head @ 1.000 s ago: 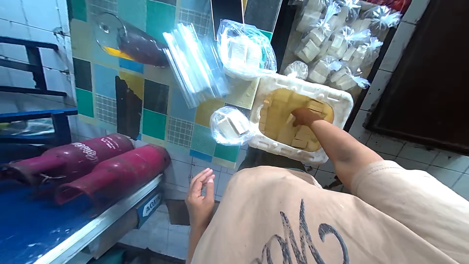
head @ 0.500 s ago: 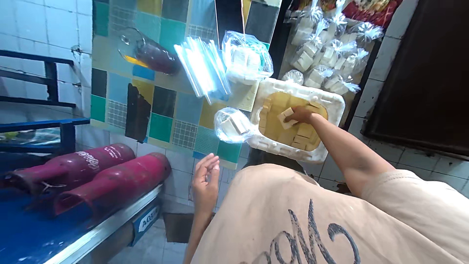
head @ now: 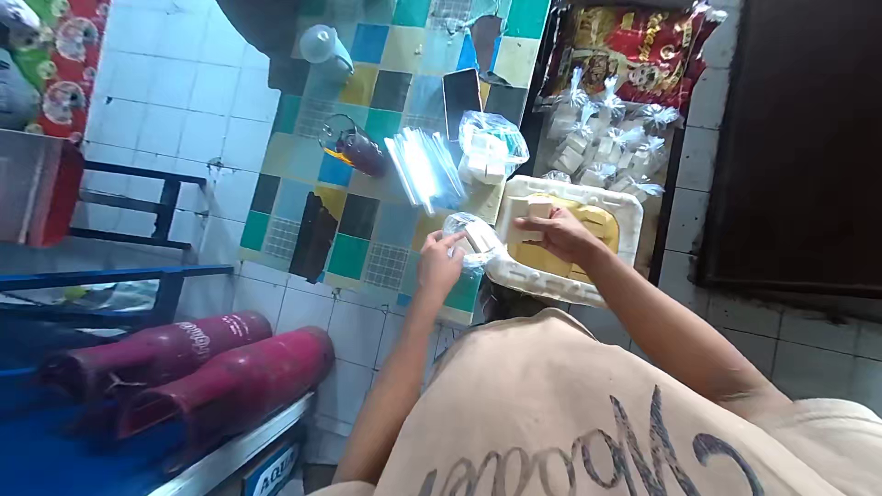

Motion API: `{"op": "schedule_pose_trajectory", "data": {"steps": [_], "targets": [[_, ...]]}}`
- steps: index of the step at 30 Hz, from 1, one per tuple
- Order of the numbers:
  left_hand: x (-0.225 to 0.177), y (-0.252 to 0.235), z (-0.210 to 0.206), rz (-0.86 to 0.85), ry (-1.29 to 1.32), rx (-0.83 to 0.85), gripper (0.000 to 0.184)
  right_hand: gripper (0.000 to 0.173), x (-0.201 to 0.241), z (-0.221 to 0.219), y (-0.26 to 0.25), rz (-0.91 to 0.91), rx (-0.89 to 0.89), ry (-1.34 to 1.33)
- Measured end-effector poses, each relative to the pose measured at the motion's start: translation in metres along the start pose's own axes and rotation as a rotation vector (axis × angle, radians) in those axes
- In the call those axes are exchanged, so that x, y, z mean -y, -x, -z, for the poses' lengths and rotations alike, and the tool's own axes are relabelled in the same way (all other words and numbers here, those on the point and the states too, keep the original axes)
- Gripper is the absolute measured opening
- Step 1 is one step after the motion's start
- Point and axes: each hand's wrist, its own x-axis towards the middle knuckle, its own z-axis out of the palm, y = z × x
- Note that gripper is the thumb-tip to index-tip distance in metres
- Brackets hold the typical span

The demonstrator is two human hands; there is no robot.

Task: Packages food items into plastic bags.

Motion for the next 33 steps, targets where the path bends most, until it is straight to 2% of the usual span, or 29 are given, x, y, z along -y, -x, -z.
{"op": "schedule_pose_trajectory", "data": {"steps": [2,4,7,9,11,13,16,20,21,23,24,26,28,33], "targets": [[-0.001,-0.009,0.005,-0.001,0.016,0.055,0.041,0.028,-0.009,-0.031,-0.006,0.161,0.039,0.087],[-0.001,-0.008,0.008,-0.019,0.100,0.036,0.045,0.032,-0.023,-0.048,-0.018,0.295,0.061,0.280],[0.000,-0.005,0.015,-0.028,0.134,0.029,0.047,0.033,-0.030,-0.058,-0.026,0.400,0.076,0.825],[0.002,-0.007,0.018,-0.045,0.156,0.035,0.050,0.027,-0.023,-0.067,-0.024,0.347,0.118,1.123],[0.002,-0.010,0.019,-0.077,0.154,0.052,0.050,0.024,-0.012,-0.081,-0.022,0.170,0.137,1.293],[0.000,-0.010,0.021,-0.105,0.144,0.080,0.051,0.024,-0.009,-0.092,-0.025,0.044,0.027,1.298],[0.000,-0.012,0.020,-0.134,0.120,0.110,0.051,0.035,-0.011,-0.096,-0.034,-0.071,-0.115,1.091],[0.000,-0.012,0.020,-0.150,0.099,0.114,0.051,0.041,-0.022,-0.103,-0.038,-0.139,-0.086,0.932],[0.000,-0.012,0.020,-0.155,0.099,0.119,0.051,0.048,-0.026,-0.105,-0.039,-0.131,-0.100,0.941],[0.001,-0.012,0.019,-0.165,0.111,0.122,0.050,0.071,-0.025,-0.108,-0.040,-0.224,-0.104,1.002],[0.003,-0.012,0.018,-0.169,0.118,0.117,0.049,0.070,-0.027,-0.108,-0.042,-0.232,-0.108,1.011],[0.009,-0.007,0.016,-0.200,0.136,0.092,0.050,0.045,-0.028,-0.106,-0.039,-0.156,-0.093,1.050],[0.018,0.000,0.013,-0.268,0.151,0.042,0.051,0.031,-0.020,-0.106,-0.034,-0.116,-0.060,1.171],[0.019,0.003,0.012,-0.294,0.186,0.020,0.052,0.027,-0.011,-0.112,-0.013,-0.029,-0.078,1.413]]}}
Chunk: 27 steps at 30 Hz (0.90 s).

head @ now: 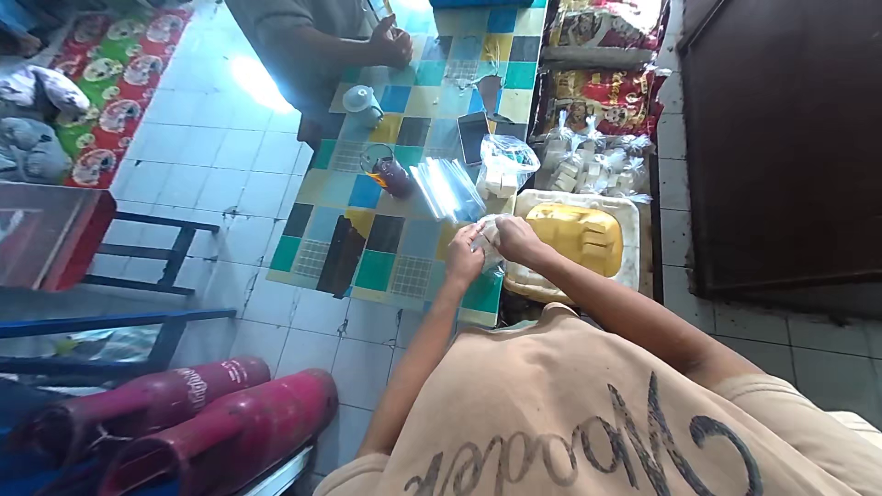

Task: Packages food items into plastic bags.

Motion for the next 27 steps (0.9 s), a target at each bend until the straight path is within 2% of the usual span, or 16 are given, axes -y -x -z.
{"op": "schedule_pose_trajectory", "data": {"steps": [1,3,4,5,7,8,10,11,13,16,19,23,27], "targets": [[0.000,0.000,0.000,-0.001,0.010,-0.002,0.052,0.026,-0.003,-0.001,0.005,0.041,-0.057,0.005],[0.002,0.001,0.000,-0.011,0.030,-0.034,0.051,0.025,-0.021,-0.010,0.011,0.159,-0.301,-0.086],[0.003,0.000,-0.001,-0.011,0.032,-0.064,0.049,0.029,-0.030,-0.011,0.012,0.174,-0.399,-0.141],[0.002,-0.001,-0.002,0.010,0.027,-0.100,0.048,0.039,-0.039,-0.012,0.011,0.135,-0.421,-0.200],[0.001,0.001,-0.006,0.115,0.004,-0.169,0.054,0.065,-0.057,-0.018,0.001,-0.031,-0.266,-0.344],[0.003,0.004,-0.008,0.198,0.015,-0.185,0.061,0.064,-0.065,-0.027,-0.006,-0.084,-0.172,-0.418],[0.006,0.002,-0.010,0.376,0.100,-0.156,0.063,0.046,-0.064,-0.032,-0.009,-0.093,-0.034,-0.530],[0.006,0.000,-0.012,0.465,0.199,-0.119,0.056,0.042,-0.058,-0.026,-0.006,-0.076,-0.007,-0.516],[-0.001,-0.003,-0.011,0.564,0.415,-0.071,0.044,0.037,-0.048,-0.013,0.001,-0.030,-0.077,-0.458],[-0.024,-0.007,0.000,0.495,0.555,-0.153,0.035,0.031,-0.032,0.011,0.015,0.030,-0.220,-0.471],[-0.051,-0.006,0.017,0.387,0.575,-0.238,0.029,0.029,-0.020,0.035,0.029,0.068,-0.284,-0.487],[-0.078,-0.003,0.038,0.192,0.511,-0.329,0.021,0.030,-0.012,0.058,0.040,0.126,-0.314,-0.452],[-0.091,0.003,0.057,0.022,0.395,-0.387,0.015,0.024,-0.002,0.082,0.054,0.128,-0.286,-0.556]]}}
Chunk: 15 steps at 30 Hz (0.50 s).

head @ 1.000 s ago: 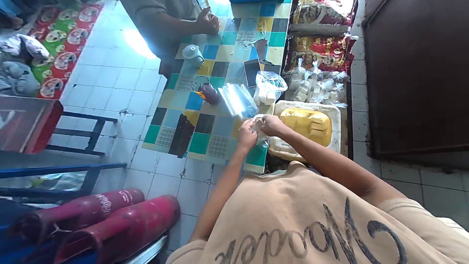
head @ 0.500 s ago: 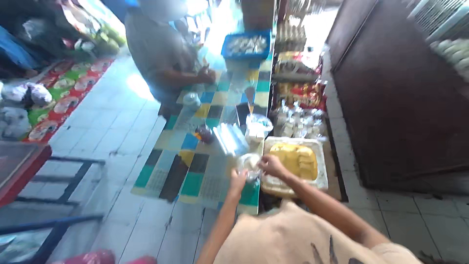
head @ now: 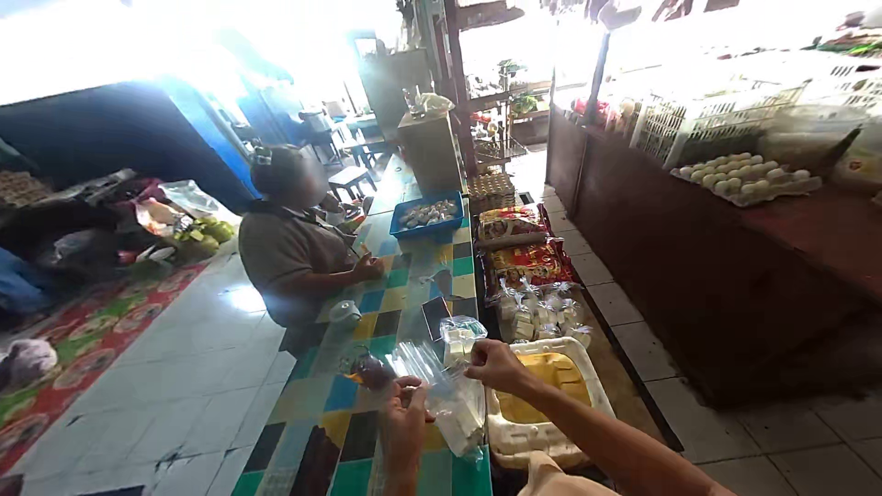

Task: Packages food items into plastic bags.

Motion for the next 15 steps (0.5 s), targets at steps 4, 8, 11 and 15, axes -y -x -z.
{"op": "schedule_pose_trajectory", "data": {"steps": [4,8,11,15], "targets": [[-0.017,0.000,0.015,0.062,-0.141,0.096,0.023,0.024,0.014,0.017,0.005,-0.036,0.084,-0.077],[-0.032,0.000,0.029,0.118,-0.333,0.182,0.030,0.031,0.022,0.031,0.010,0.008,0.184,0.195],[-0.042,0.003,0.029,0.134,-0.411,0.215,0.017,0.031,0.035,0.031,0.018,0.053,0.238,0.325],[-0.046,0.008,0.019,0.215,-0.209,0.230,0.017,0.028,0.024,0.016,0.017,0.216,0.212,0.253]]}}
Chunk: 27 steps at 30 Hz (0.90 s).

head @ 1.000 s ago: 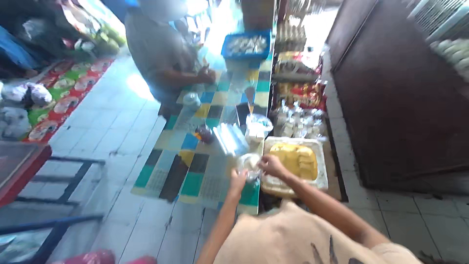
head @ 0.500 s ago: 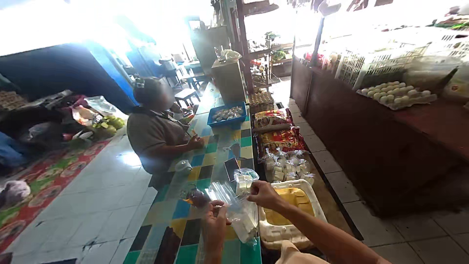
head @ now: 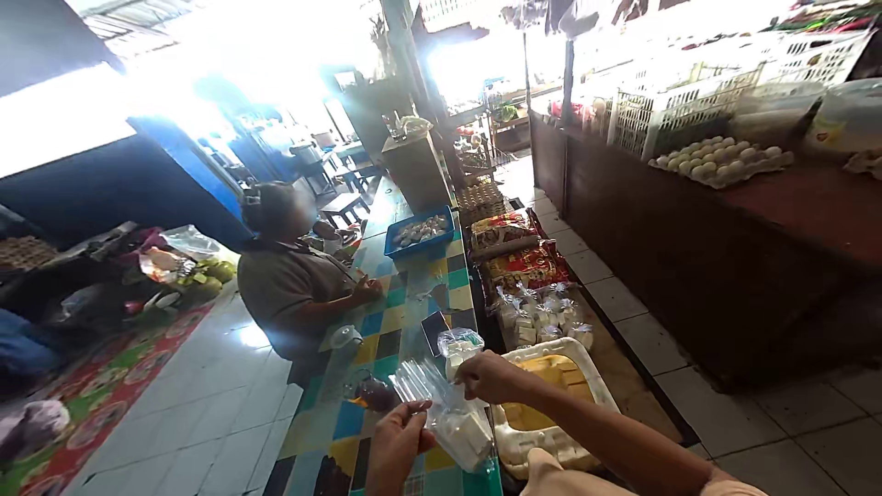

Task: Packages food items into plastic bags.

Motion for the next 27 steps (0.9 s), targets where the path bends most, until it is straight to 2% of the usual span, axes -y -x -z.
{"op": "schedule_pose_trajectory", "data": {"steps": [3,8,12,14,16,20,22,24,27], "targets": [[0.009,-0.004,0.007,-0.010,0.095,-0.062,0.021,0.031,-0.001,0.000,0.006,-0.007,-0.101,0.060],[0.016,-0.003,0.020,-0.088,-0.010,-0.144,0.020,0.032,0.005,0.003,0.014,0.016,-0.101,0.142],[0.023,0.001,0.027,-0.212,-0.203,-0.086,0.021,0.034,-0.007,0.000,0.011,0.160,-0.061,0.078],[0.025,0.005,0.031,-0.313,-0.312,-0.009,0.021,0.039,-0.008,-0.001,0.012,0.146,-0.086,0.121],[0.026,0.006,0.031,-0.373,-0.383,0.034,0.029,0.031,-0.009,-0.003,0.011,0.117,-0.155,0.139],[0.033,0.000,0.025,-0.577,-0.405,-0.053,0.009,0.027,0.000,-0.001,0.004,0.046,-0.066,0.140],[0.032,-0.001,0.022,-0.656,-0.398,-0.039,0.008,0.035,0.003,-0.002,-0.001,0.046,0.011,0.139],[0.026,0.004,0.018,-0.623,-0.376,0.042,0.008,0.043,0.004,-0.003,-0.006,0.026,0.093,0.120],[0.021,0.006,0.011,-0.512,-0.316,0.117,0.012,0.030,0.005,-0.014,-0.008,0.025,0.115,-0.053]]}}
